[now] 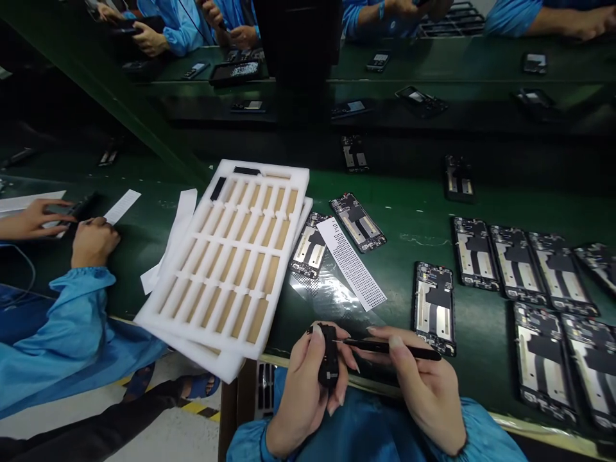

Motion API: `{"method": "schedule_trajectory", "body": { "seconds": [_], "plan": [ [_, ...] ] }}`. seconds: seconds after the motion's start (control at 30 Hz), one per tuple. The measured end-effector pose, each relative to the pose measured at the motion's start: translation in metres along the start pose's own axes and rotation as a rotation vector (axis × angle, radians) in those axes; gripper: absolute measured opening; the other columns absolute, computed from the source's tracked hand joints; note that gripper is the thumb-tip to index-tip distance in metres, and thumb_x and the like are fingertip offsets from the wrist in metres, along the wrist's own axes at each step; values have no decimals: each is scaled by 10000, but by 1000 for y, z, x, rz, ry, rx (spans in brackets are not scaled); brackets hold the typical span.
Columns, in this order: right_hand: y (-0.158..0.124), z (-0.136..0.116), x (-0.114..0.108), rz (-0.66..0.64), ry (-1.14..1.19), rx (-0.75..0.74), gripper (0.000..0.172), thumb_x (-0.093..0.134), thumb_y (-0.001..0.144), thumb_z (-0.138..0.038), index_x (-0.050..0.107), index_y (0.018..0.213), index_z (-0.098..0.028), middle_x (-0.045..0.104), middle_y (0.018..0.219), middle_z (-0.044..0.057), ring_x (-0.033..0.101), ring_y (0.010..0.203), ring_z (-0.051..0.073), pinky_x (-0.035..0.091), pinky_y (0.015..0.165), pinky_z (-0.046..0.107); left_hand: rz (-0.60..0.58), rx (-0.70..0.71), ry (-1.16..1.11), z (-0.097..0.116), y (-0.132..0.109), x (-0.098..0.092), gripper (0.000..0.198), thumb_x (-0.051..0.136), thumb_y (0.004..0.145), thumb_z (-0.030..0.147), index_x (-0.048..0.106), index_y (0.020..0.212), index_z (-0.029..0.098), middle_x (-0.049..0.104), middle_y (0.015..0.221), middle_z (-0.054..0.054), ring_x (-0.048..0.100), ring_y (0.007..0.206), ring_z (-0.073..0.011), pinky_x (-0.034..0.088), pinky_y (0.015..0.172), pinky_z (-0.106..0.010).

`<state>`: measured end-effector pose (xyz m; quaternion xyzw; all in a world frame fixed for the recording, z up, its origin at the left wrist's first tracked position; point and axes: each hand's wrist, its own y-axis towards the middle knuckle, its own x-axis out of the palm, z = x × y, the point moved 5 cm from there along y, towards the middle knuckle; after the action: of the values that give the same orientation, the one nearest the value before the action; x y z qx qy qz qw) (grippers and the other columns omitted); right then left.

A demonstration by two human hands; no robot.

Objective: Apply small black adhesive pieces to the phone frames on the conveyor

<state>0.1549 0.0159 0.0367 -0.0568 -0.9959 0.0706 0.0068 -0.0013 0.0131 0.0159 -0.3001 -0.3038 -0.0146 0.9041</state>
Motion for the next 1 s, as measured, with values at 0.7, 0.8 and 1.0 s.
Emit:
{"method": "schedule_trajectory", "body": {
  "seconds": [0.7,0.8,1.0],
  "plan": [
    [-2,-10,-1,-35,-323,-309,238,558,1010,-288,783,1084,-272,815,1004,48,791,895,217,648,772,267,64,31,-3,2,-1,2,273,587,940,399,641,1018,144,666,741,-37,477,446,-67,291,366,-155],
    [16,-4,0,41,-246,-227,260,537,1025,-354,776,1016,-253,814,943,58,794,839,219,653,769,298,251,186,99,11,0,-20,269,541,972,425,610,1045,176,650,753,-11,445,444,-70,297,359,-170],
    [71,35,26,-39,-100,14,372,547,989,-541,710,975,-207,797,841,78,779,746,242,660,707,361,358,659,1405,40,7,-39,368,456,994,149,591,1329,213,689,1243,-105,657,1074,-235,560,862,-345]
  ]
}}
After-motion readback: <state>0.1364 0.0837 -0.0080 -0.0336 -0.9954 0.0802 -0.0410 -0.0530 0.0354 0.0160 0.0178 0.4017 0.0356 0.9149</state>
